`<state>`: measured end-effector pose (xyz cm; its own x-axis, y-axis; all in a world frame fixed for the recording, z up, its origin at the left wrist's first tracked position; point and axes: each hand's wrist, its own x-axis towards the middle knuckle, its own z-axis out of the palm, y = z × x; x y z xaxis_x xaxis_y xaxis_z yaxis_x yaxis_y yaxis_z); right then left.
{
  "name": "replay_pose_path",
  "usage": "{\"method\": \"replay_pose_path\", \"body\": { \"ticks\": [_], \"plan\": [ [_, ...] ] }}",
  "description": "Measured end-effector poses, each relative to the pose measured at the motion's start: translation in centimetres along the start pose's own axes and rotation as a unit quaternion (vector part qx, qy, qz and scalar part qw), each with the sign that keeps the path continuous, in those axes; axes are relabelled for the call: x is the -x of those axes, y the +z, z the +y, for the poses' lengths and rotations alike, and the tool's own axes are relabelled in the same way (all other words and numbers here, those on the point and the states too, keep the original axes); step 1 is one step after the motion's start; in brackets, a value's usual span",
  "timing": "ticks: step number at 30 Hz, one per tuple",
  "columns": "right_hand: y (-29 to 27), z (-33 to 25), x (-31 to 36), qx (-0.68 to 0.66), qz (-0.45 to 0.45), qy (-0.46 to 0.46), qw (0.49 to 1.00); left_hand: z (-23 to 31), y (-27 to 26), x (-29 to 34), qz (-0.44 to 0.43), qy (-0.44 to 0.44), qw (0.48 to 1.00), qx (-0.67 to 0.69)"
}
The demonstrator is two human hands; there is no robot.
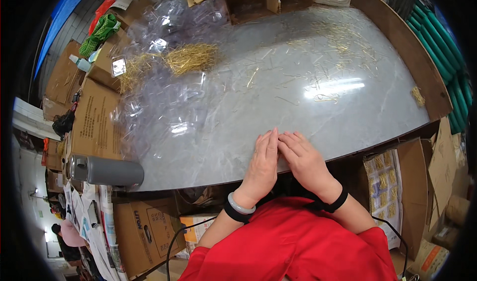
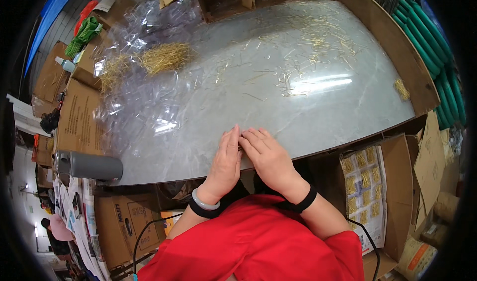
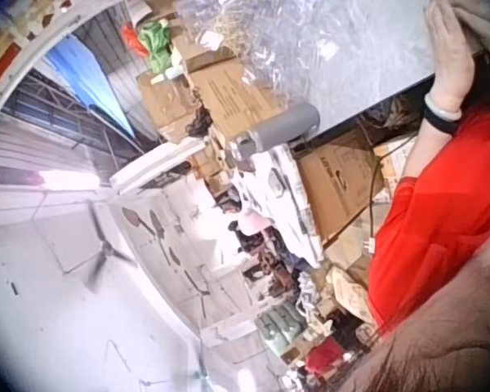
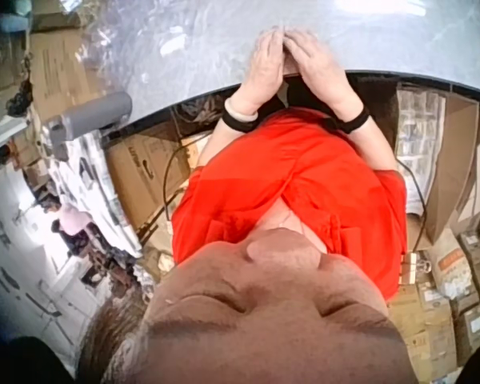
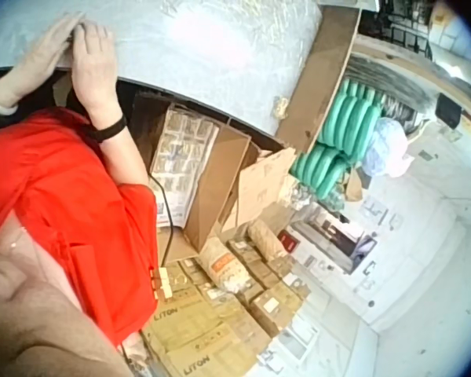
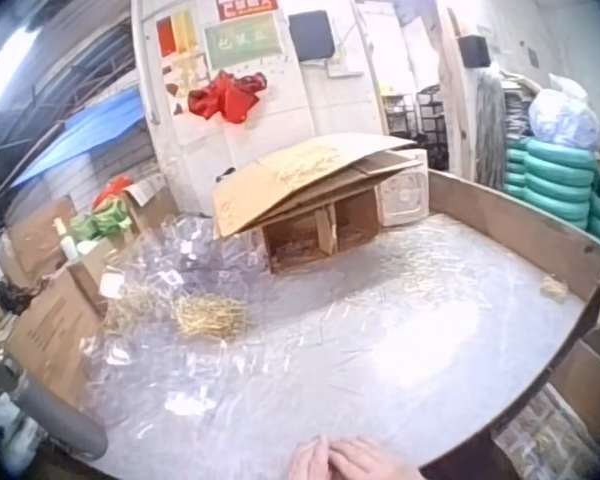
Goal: Sorting small gold-colored metal pins and placing them into small plastic bags.
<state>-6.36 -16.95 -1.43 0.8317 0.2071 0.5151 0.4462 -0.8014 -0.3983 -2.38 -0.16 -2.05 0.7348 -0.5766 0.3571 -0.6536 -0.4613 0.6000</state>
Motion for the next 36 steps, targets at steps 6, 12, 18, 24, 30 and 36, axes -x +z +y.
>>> {"method": "replay_pose_path", "body": {
  "ticks": [6,12,18,24,30,36],
  "plan": [
    [0.0,-0.2,0.3,0.014,-0.006,0.001,1.000,0.2,-2.3,1.0,0.010,-0.039,0.998,0.039],
    [-0.8,-0.7,-0.2,-0.050,0.015,0.017,0.998,0.2,-3.5,3.0,0.079,-0.062,0.993,-0.063],
    [-0.3,-0.3,-0.1,-0.042,0.028,0.007,0.999,1.1,-3.8,1.9,0.075,-0.029,0.992,-0.100],
    [-0.3,0.0,-0.2,-0.061,0.035,0.005,0.998,0.5,-3.6,1.1,0.078,-0.058,0.989,-0.110],
    [-1.1,-0.1,-0.1,-0.113,0.009,0.039,0.993,0.2,-4.1,0.6,0.052,-0.074,0.993,-0.082],
    [-0.7,0.7,0.1,-0.087,0.005,-0.009,0.996,1.1,-3.1,0.2,0.028,-0.112,0.991,0.071]
  ]
}}
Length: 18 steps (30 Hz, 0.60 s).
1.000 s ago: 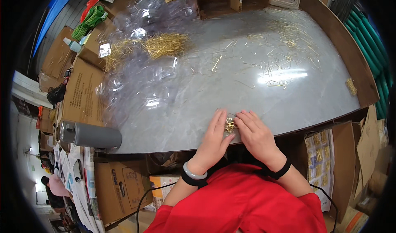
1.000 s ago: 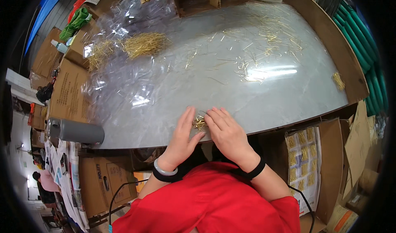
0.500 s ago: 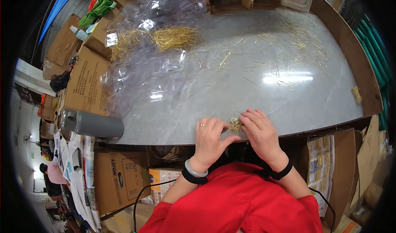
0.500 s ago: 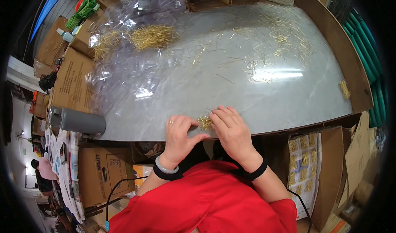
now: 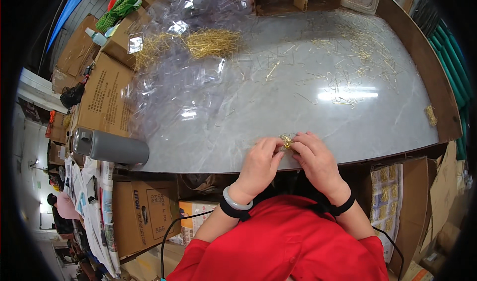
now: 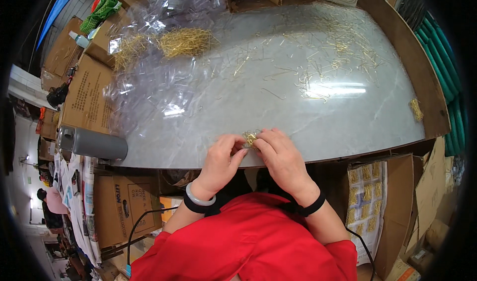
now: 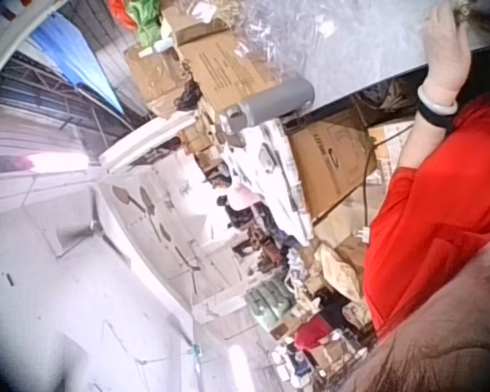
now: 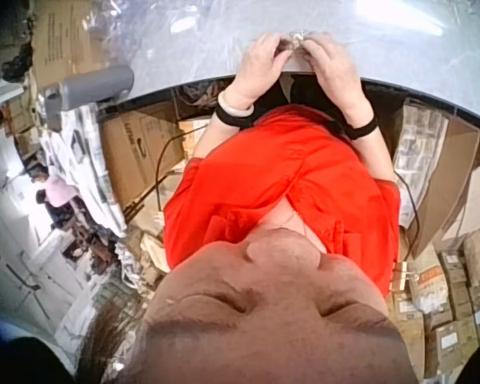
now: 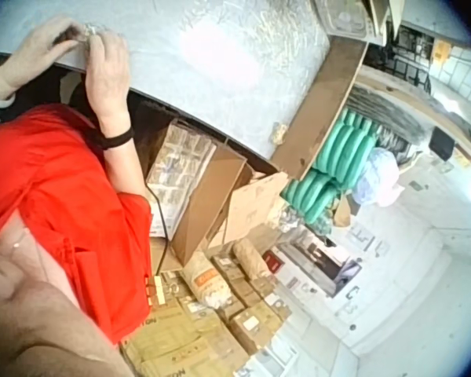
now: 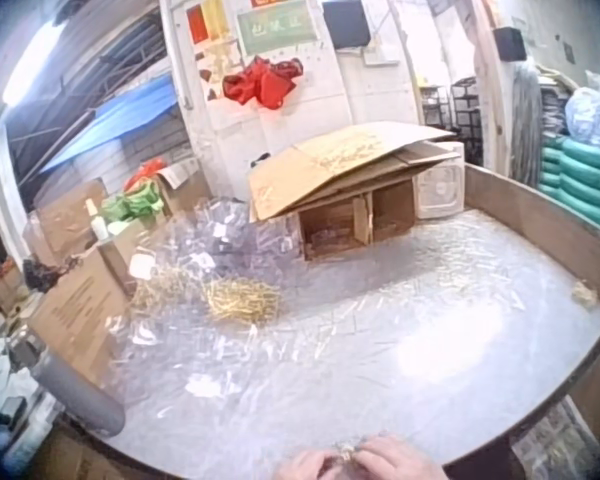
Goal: Sorting small gold-colored metal pins and placing them into small plastic bags.
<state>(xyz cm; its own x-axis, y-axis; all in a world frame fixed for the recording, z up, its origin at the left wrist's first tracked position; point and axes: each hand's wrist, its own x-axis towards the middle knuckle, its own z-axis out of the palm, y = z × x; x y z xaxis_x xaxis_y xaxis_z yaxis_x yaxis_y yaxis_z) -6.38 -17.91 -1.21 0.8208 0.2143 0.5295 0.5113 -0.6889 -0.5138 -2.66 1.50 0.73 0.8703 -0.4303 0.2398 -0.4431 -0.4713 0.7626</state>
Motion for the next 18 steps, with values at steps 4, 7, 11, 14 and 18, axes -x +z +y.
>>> {"method": "replay_pose_path", "body": {
  "ticks": [4,7,11,14,18],
  "plan": [
    [0.1,-0.1,0.2,0.002,0.003,0.009,1.000,-0.3,-0.2,0.4,0.000,0.032,0.998,-0.052],
    [0.1,-1.0,0.1,0.037,0.010,0.013,0.999,-1.0,0.9,1.1,-0.016,0.082,0.976,-0.199],
    [0.2,-0.3,1.0,0.075,0.004,-0.006,0.997,-0.2,3.6,1.7,-0.028,0.106,0.970,-0.217],
    [0.2,0.1,0.6,0.048,-0.004,0.001,0.999,-0.2,3.5,1.6,-0.012,0.108,0.979,-0.173],
    [-0.8,-0.4,0.7,-0.027,0.002,0.068,0.997,-0.3,1.8,-0.1,-0.050,0.128,0.979,-0.149]
  ]
}}
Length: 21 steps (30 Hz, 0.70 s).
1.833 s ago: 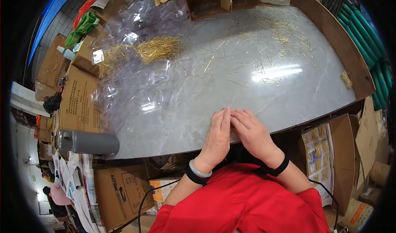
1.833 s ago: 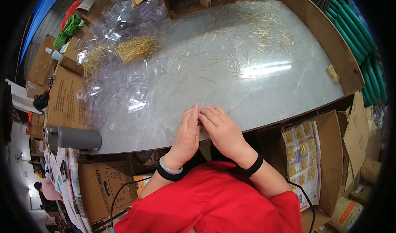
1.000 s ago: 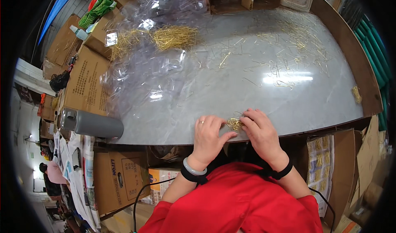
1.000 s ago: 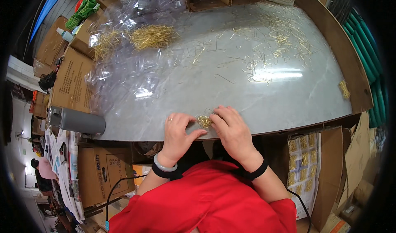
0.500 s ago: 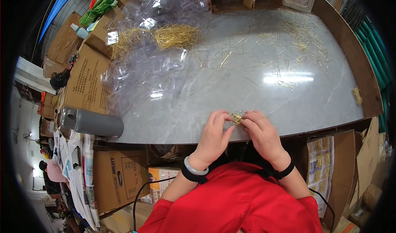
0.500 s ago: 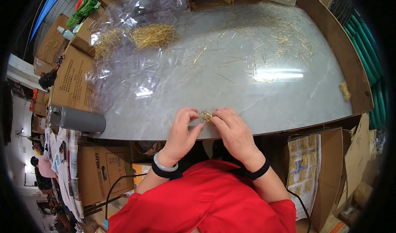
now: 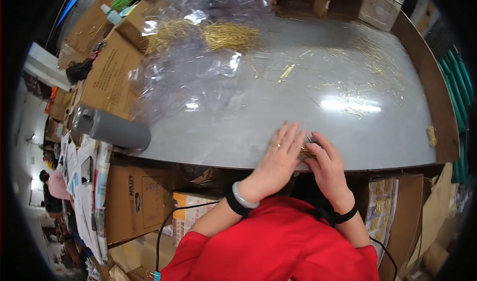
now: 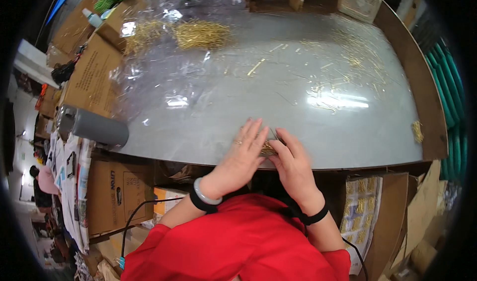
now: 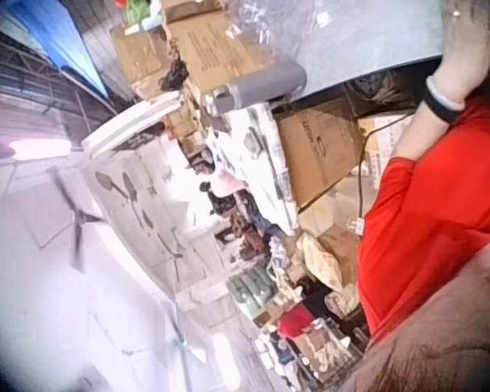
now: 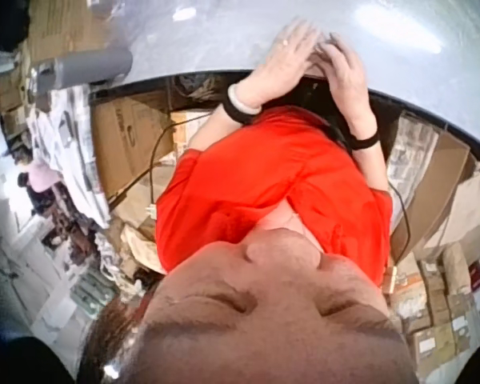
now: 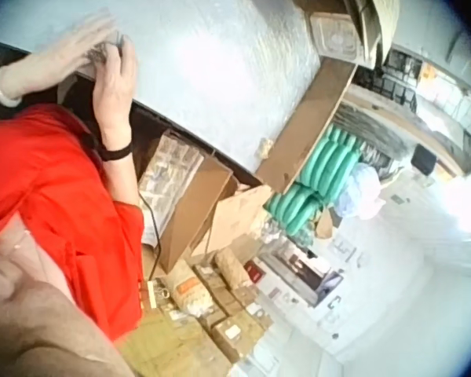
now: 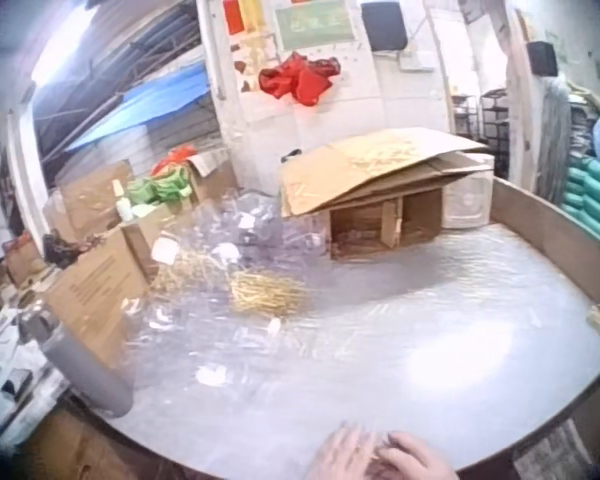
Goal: Sorting small gold-colored metal pins and placing them into small plastic bags.
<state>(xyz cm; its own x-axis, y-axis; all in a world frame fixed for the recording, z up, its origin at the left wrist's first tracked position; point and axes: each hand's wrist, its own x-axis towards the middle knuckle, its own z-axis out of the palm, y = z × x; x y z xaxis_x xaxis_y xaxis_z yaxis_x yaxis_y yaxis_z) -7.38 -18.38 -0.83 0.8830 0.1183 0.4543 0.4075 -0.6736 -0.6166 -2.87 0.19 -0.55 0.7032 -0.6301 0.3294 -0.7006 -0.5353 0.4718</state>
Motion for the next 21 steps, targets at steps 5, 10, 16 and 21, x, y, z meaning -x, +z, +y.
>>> {"method": "replay_pose_path", "body": {
  "ticks": [5,10,16,21],
  "plan": [
    [-0.1,-1.8,1.4,-0.033,0.056,0.081,0.995,-0.7,-0.5,-0.8,-0.061,0.050,0.997,0.013],
    [1.3,-2.0,0.5,-0.143,0.026,0.063,0.987,-0.8,0.5,-0.5,-0.048,0.038,0.998,0.021],
    [0.7,-0.8,-0.7,-0.060,-0.001,0.060,0.996,-0.7,0.8,-0.3,-0.003,0.018,1.000,0.011],
    [-0.5,0.1,-1.4,-0.007,-0.079,-0.026,0.996,-0.9,0.2,-0.6,0.020,0.020,1.000,0.009]
  ]
}}
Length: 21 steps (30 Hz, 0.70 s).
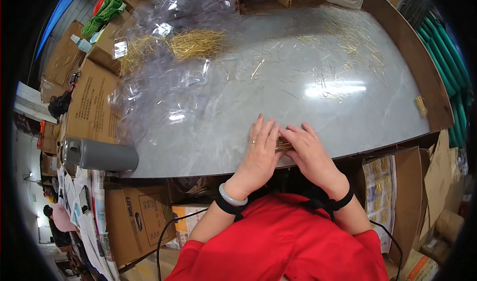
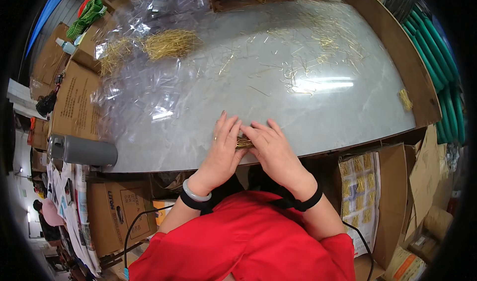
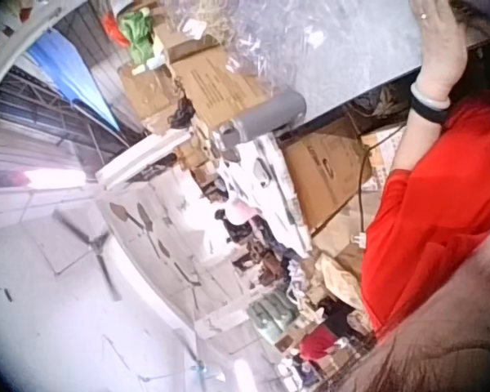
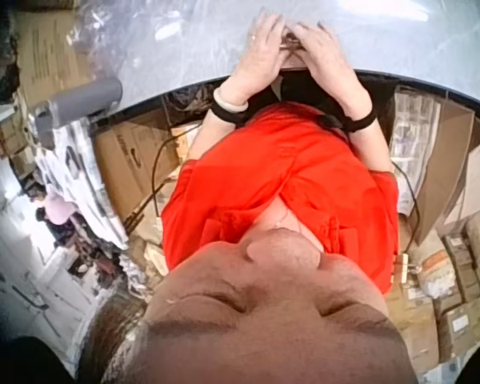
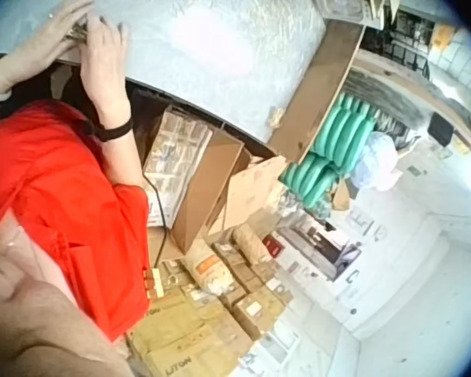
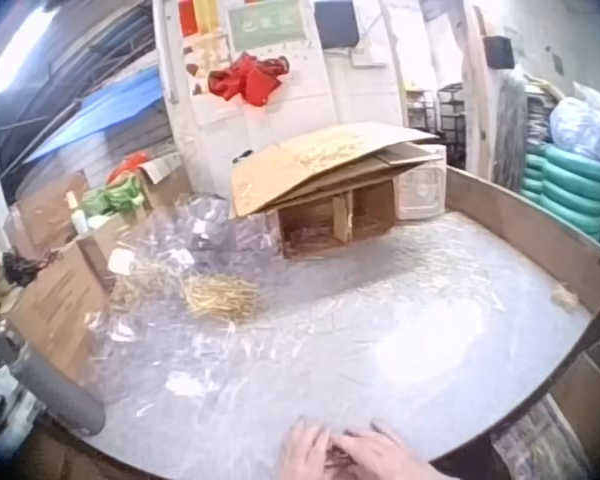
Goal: Sorting small gold-colored metal pins and placing them into small plastic bags.
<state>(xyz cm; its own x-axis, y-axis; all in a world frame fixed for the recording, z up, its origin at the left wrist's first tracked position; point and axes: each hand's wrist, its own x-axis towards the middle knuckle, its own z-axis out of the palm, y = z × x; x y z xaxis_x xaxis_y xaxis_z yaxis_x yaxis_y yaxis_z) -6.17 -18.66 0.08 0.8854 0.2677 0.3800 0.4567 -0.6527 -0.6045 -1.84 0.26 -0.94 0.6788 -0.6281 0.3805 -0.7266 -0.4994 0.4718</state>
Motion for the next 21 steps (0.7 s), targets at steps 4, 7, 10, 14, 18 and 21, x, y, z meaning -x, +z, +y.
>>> {"method": "replay_pose_path", "body": {
  "ticks": [4,7,10,14,18,21],
  "plan": [
    [0.2,0.6,0.8,-0.014,0.028,0.038,0.999,0.3,0.2,0.0,-0.038,0.002,0.999,-0.022],
    [1.2,-0.8,1.6,-0.044,0.078,0.072,0.993,0.9,1.0,0.4,-0.017,0.003,0.998,-0.052],
    [2.6,-2.4,1.4,-0.070,0.066,0.052,0.994,1.2,1.8,0.9,0.004,-0.008,0.999,-0.047],
    [2.4,-2.2,1.7,-0.132,0.131,0.091,0.978,1.3,1.4,0.7,-0.008,0.002,0.999,-0.053],
    [1.2,-1.9,1.3,-0.047,0.138,0.064,0.987,0.9,1.6,0.8,0.006,0.014,0.999,-0.039],
    [2.1,-1.4,0.8,0.104,0.099,-0.022,0.989,0.7,2.0,1.0,0.019,-0.002,1.000,0.000]
  ]
}}
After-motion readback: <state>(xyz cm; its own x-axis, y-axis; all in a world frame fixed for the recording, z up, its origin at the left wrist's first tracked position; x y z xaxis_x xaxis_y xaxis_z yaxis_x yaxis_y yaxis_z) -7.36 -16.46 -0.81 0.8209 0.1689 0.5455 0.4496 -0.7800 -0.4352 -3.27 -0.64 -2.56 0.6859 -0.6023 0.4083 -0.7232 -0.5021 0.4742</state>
